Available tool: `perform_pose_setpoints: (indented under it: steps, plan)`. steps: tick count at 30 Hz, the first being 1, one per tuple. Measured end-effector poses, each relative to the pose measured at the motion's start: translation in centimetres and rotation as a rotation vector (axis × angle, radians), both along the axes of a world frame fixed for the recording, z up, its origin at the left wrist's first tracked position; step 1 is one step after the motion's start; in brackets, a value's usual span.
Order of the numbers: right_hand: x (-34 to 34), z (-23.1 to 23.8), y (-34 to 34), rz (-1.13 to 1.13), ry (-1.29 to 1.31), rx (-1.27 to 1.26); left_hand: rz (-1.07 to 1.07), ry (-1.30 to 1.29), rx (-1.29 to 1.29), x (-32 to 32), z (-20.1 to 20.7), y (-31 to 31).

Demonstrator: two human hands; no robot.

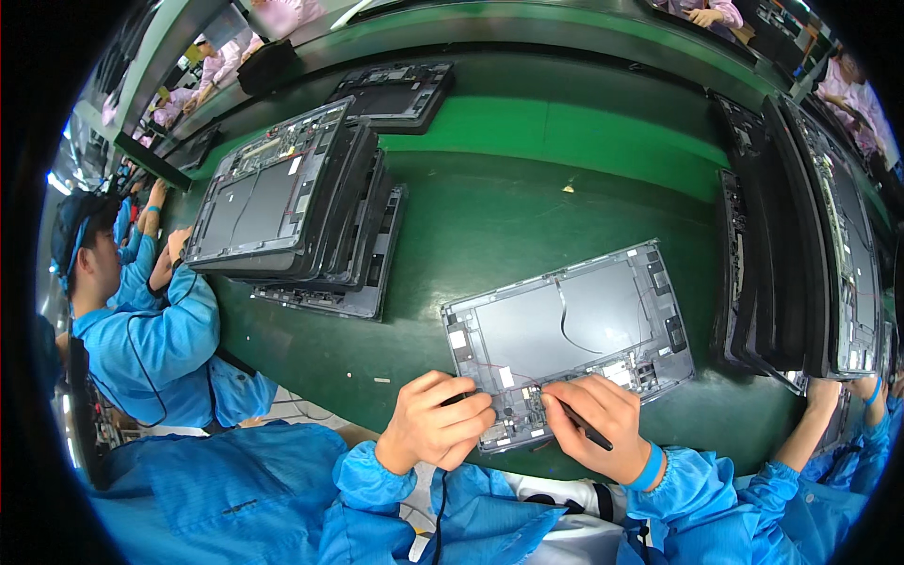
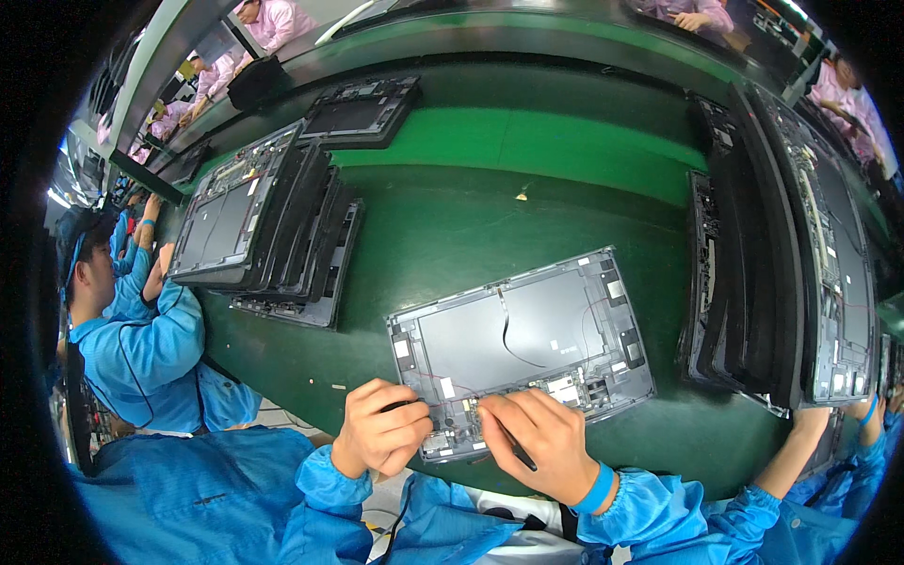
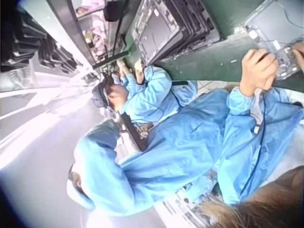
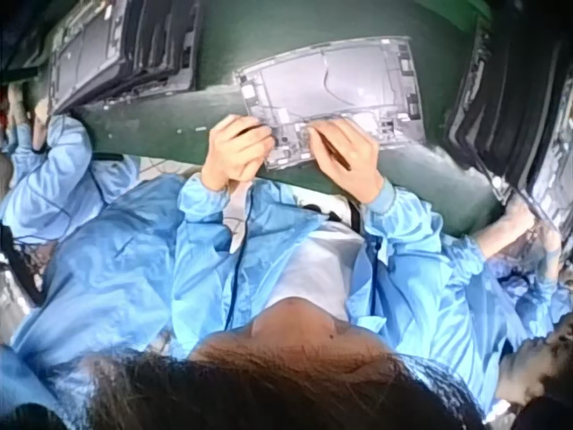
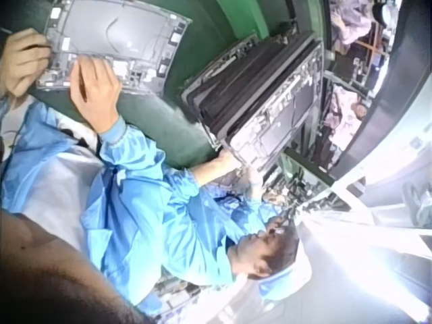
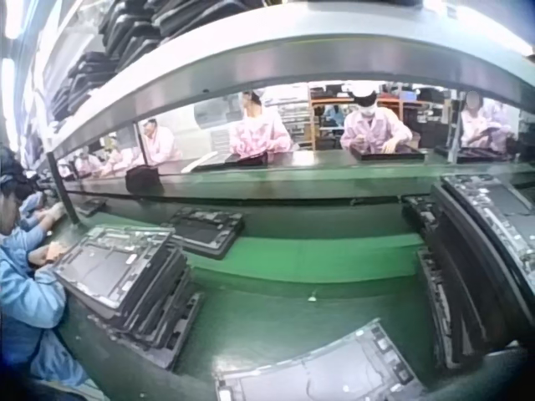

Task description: The person assembles electronic components into a laptop chassis by hand, inserting circuit boards and internal cables into the device. The person uses a stylus-like tool and tweezers for precise placement of the components.

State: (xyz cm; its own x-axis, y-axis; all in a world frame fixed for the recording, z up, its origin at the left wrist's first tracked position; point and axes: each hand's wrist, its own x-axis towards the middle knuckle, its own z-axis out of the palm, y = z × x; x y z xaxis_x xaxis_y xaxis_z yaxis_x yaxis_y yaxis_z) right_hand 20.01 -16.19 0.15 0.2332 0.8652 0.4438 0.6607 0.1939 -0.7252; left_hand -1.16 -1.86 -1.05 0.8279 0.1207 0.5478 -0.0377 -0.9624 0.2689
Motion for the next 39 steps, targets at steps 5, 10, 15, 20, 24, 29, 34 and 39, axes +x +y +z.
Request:
perform_pose_setpoints:
  steps: [5, 10, 15, 20, 24, 29, 34, 39]
  plan:
    - [0.5, 1.3, 1.0, 0.037, 0.163, -0.154, -0.037, 0.001, -0.409, 0.1, -0.1, 1.0]
    - [-0.8, 2.6, 5.9, 0.130, -0.394, -0.057, 0.142, -0.011, -0.359, 0.7, 1.9, 2.7]
    - [-0.3, 1.9, 6.5, 0.119, -0.432, -0.124, 0.119, 0.006, -0.287, 0.8, 2.4, 4.7]
    - [1.7, 0.2, 7.3, 0.041, -0.022, -0.032, 0.135, -0.014, -0.207, 0.7, 1.3, 5.0]
    - [1.6, 0.6, 7.2, 0.088, -0.027, -0.052, 0.129, 0.012, -0.064, 0.9, 0.5, 5.3]
    - [1.7, 0.4, 7.2, 0.066, -0.006, -0.037, 0.109, 0.014, -0.087, 0.9, 1.0, 4.8]
    - [1.6, 0.1, 7.2, 0.071, 0.006, -0.026, 0.093, 0.053, -0.091, 1.1, 0.8, 4.8]
    - [1.8, 0.9, 7.0, 0.100, 0.027, -0.054, 0.060, 0.057, -0.249, 1.2, 0.8, 5.7]
